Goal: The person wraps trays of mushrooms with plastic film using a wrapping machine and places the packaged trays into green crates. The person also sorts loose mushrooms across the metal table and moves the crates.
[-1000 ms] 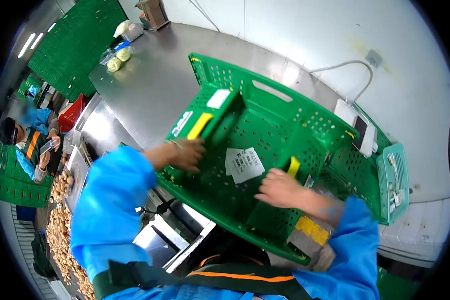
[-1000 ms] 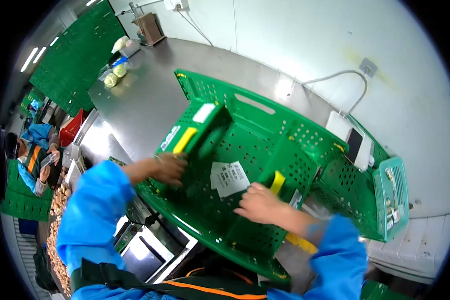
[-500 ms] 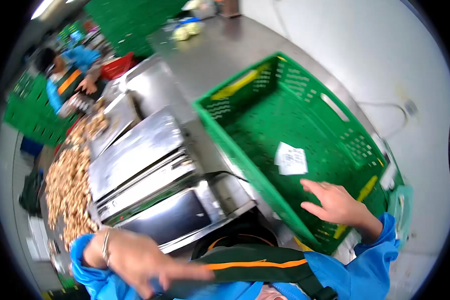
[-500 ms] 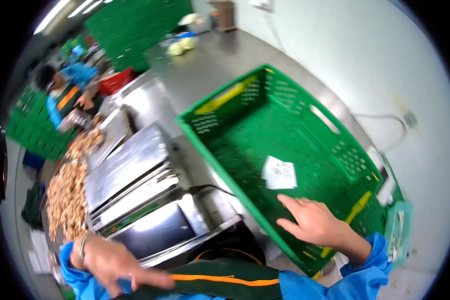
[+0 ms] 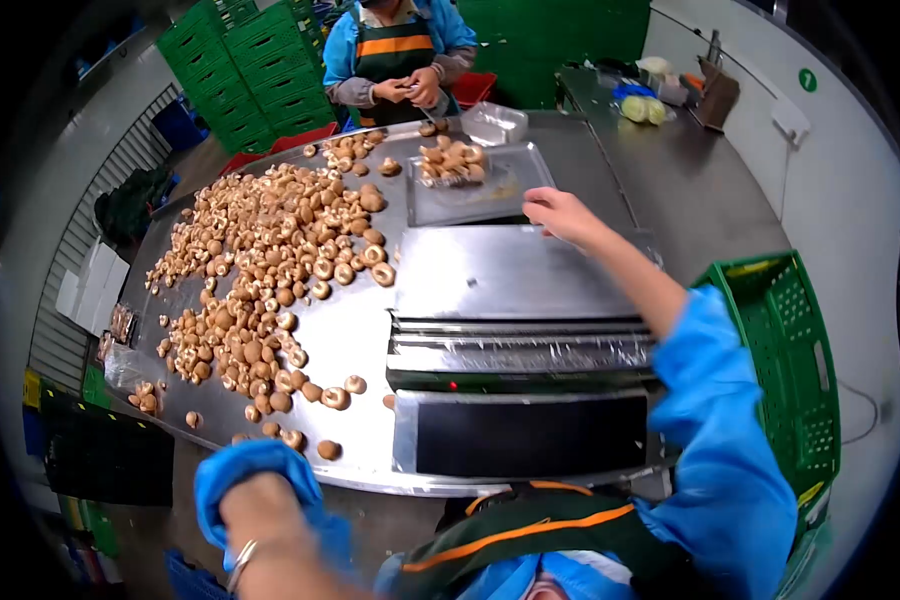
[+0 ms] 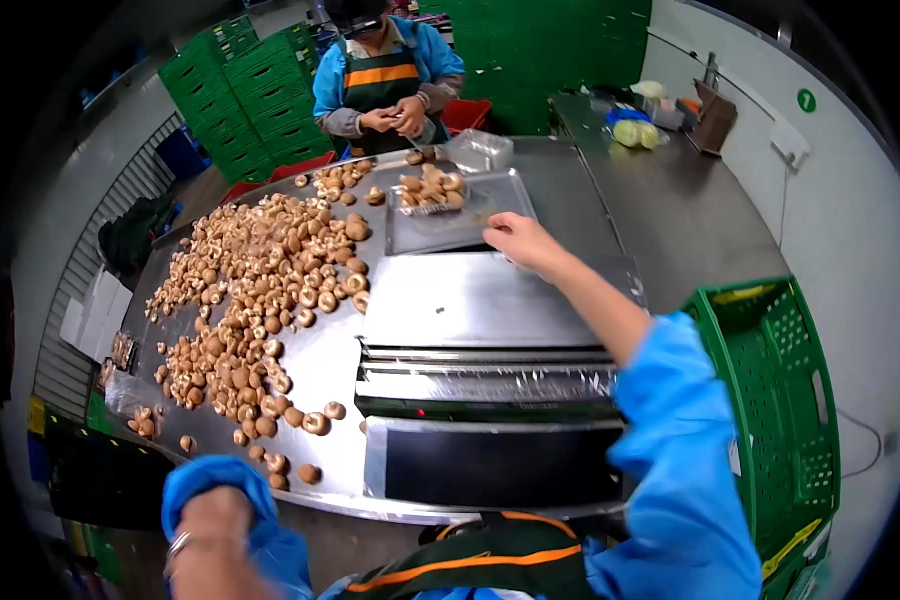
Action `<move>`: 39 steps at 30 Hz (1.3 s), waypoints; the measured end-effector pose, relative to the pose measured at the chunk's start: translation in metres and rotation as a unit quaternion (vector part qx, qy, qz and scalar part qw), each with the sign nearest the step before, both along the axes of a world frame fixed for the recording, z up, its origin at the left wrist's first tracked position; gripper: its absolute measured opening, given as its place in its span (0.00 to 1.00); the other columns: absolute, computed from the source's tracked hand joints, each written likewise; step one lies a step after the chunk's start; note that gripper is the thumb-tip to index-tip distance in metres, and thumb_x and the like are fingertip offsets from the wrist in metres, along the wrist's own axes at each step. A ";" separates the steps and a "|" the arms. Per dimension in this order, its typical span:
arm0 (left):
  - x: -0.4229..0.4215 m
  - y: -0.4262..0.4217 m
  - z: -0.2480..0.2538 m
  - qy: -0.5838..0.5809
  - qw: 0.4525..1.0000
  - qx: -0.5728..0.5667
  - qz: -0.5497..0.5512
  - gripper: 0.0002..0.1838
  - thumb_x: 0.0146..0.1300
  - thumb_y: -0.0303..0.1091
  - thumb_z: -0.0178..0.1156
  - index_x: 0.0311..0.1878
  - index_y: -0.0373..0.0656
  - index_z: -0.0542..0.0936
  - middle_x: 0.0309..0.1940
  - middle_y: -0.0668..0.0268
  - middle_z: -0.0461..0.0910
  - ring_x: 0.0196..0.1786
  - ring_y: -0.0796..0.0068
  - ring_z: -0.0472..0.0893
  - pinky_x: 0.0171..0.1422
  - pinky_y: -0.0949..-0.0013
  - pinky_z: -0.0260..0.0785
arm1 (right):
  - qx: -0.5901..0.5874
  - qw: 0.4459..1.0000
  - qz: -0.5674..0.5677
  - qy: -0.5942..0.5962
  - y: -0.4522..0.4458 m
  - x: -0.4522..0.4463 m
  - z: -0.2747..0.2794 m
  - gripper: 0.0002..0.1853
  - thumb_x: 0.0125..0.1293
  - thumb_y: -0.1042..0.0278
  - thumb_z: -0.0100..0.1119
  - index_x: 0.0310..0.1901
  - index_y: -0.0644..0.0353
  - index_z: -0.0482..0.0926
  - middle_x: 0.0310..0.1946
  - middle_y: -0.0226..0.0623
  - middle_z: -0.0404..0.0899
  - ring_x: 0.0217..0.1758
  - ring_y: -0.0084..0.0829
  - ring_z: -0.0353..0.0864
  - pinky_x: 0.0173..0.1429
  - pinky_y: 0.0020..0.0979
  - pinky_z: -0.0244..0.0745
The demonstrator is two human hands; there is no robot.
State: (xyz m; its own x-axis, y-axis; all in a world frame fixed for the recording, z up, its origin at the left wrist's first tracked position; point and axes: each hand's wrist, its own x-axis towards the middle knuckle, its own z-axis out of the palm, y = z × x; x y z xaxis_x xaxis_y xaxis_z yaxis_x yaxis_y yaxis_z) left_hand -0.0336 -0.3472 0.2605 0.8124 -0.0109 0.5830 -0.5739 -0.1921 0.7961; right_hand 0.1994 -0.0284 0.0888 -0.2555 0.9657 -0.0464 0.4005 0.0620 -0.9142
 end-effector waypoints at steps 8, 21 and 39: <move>-0.066 0.043 -0.181 0.375 0.574 0.105 0.720 0.18 0.49 0.28 0.64 0.47 0.44 0.77 0.23 0.63 0.78 0.22 0.66 0.77 0.26 0.69 0.68 | -0.119 0.961 -0.239 0.070 0.212 -0.101 -0.130 0.20 0.62 0.66 0.42 0.53 0.68 0.65 0.42 0.50 0.73 0.25 0.44 0.78 0.29 0.39 0.79; -0.050 0.080 -0.218 0.265 0.599 0.043 0.754 0.11 0.50 0.22 0.61 0.39 0.39 0.79 0.29 0.59 0.80 0.30 0.65 0.80 0.33 0.70 0.70 | -0.170 0.904 -0.203 0.336 0.117 -0.033 -0.081 0.12 0.60 0.82 0.42 0.46 0.66 0.60 0.37 0.49 0.70 0.31 0.46 0.80 0.32 0.39 0.82; 0.015 0.135 -0.256 0.465 0.348 0.298 0.758 0.21 0.48 0.55 0.61 0.21 0.45 0.82 0.21 0.64 0.75 0.36 0.64 0.69 0.46 0.60 0.54 | 0.176 0.809 -0.146 -0.542 -0.183 0.114 -0.065 0.19 0.53 0.47 0.59 0.25 0.58 0.80 0.28 0.42 0.72 0.35 0.43 0.69 0.40 0.42 0.60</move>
